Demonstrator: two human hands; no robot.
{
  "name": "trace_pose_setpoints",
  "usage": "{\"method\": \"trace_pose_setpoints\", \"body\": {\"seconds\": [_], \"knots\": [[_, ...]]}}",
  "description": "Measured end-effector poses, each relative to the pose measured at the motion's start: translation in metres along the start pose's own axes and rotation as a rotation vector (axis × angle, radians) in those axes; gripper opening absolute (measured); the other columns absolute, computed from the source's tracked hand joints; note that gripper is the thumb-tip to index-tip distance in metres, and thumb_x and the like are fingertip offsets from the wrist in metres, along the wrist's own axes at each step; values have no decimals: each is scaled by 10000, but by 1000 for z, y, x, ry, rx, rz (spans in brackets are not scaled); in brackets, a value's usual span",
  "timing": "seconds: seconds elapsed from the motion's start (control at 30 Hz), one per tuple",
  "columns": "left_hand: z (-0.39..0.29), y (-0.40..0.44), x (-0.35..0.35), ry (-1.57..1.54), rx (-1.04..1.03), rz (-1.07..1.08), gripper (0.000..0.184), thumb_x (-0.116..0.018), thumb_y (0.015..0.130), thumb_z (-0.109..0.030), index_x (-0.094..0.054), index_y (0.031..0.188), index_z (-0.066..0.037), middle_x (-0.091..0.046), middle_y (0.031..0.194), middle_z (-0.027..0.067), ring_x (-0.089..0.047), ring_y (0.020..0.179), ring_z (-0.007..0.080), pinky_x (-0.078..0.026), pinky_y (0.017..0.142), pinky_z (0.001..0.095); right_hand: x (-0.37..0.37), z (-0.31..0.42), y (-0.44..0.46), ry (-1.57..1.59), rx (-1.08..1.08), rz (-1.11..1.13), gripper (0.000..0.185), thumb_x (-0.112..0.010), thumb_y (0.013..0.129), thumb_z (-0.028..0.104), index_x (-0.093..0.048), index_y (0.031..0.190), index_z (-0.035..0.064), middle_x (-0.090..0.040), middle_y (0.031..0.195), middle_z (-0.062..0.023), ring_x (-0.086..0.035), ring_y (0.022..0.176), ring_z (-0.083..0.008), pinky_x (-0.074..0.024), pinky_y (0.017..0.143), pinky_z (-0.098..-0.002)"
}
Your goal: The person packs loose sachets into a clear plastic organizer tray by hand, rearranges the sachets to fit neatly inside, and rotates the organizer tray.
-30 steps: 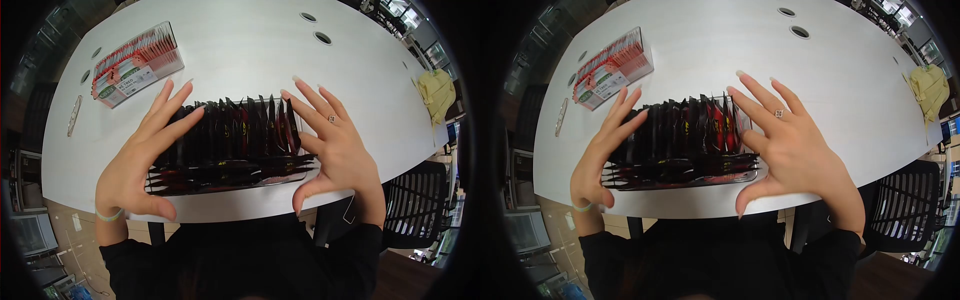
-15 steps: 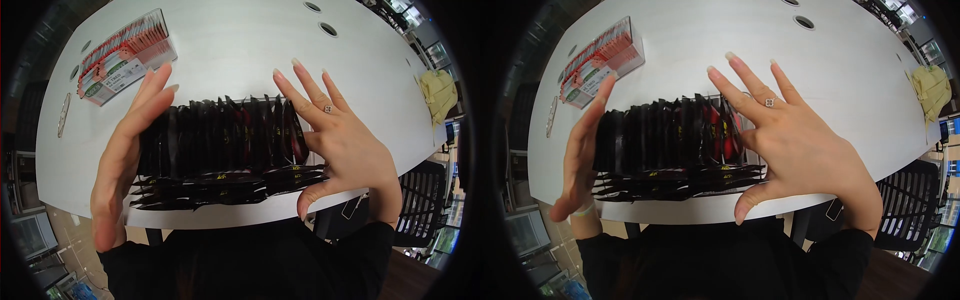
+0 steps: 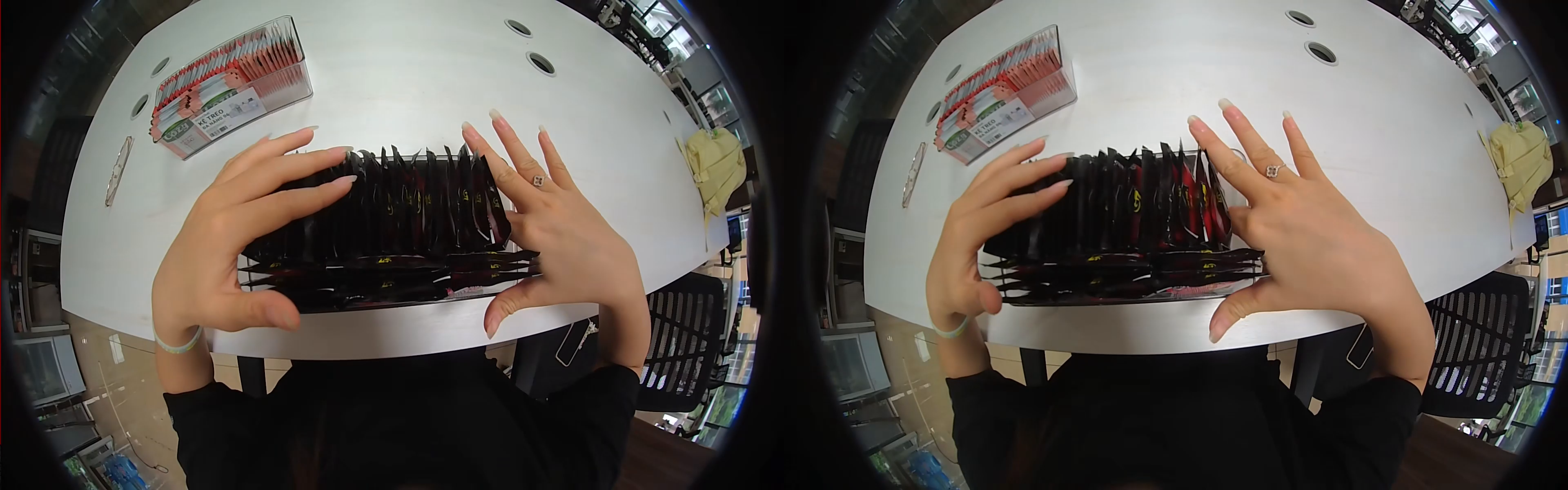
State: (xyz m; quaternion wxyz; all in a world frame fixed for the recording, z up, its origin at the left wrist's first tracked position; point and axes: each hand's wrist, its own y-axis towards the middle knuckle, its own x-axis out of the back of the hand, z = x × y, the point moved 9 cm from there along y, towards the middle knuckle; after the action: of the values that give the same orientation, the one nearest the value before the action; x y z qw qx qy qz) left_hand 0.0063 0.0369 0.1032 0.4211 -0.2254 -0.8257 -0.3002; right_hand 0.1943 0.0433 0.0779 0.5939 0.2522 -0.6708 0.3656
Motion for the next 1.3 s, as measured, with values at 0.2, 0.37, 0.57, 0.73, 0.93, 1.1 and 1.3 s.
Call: {"method": "trace_pose_setpoints", "body": {"seconds": [0.2,0.37,0.57,0.73,0.93,1.1,1.3], "knots": [[10,-3,0,-133,-43,-41,973,-488,668,-837,-641,1164,-15,-546,1316,165,-439,1279,387,-326,1045,506,35,-16,-18,68,36,-149,1028,-688,402,787,-667,1032,-25,-455,1374,-257,-366,1322,-452,-154,1090,-628],[19,-4,0,-288,-86,-187,1078,-322,654,-925,-648,1157,-29,-544,1316,176,-439,1280,385,-321,1051,508,70,9,-4,352,335,-444,1086,-592,418,856,-669,1089,5,-567,1273,-204,-479,1249,-397,-269,1068,-560],[21,-7,0,-264,-173,-240,1159,-205,590,-981,-712,1022,-32,-640,1171,174,-508,1206,394,-356,1025,510,52,0,-12,166,298,-452,1001,-533,470,862,-713,965,11,-681,1070,-154,-623,1073,-360,-319,1038,-564],[14,-12,6,-104,-303,-270,1125,-138,663,-937,-724,955,-22,-690,1043,155,-584,1108,368,-435,931,465,45,-23,-23,367,292,-663,750,-658,580,681,-725,917,14,-695,1016,-169,-654,1018,-346,-414,972,-509],[12,-14,9,20,-206,-337,1079,-96,763,-855,-676,892,46,-681,958,224,-629,960,420,-430,882,527,34,-46,-26,587,234,-658,246,-722,690,126,-739,920,39,-696,1038,-161,-652,1039,-323,-462,937,-432],[10,-25,16,16,-370,-490,1069,-84,751,-869,-700,848,0,-704,897,168,-669,924,347,-462,845,429,36,-38,-29,492,323,-733,220,-698,720,36,-719,936,2,-663,1099,-205,-617,1073,-399,-489,892,-467],[9,-25,13,33,-379,-419,1062,-93,781,-841,-665,896,46,-682,902,221,-650,895,411,-443,828,513,36,-44,-30,542,186,-720,138,-709,696,26,-695,834,25,-660,1101,-203,-642,1023,-358,-523,829,-386]]}}
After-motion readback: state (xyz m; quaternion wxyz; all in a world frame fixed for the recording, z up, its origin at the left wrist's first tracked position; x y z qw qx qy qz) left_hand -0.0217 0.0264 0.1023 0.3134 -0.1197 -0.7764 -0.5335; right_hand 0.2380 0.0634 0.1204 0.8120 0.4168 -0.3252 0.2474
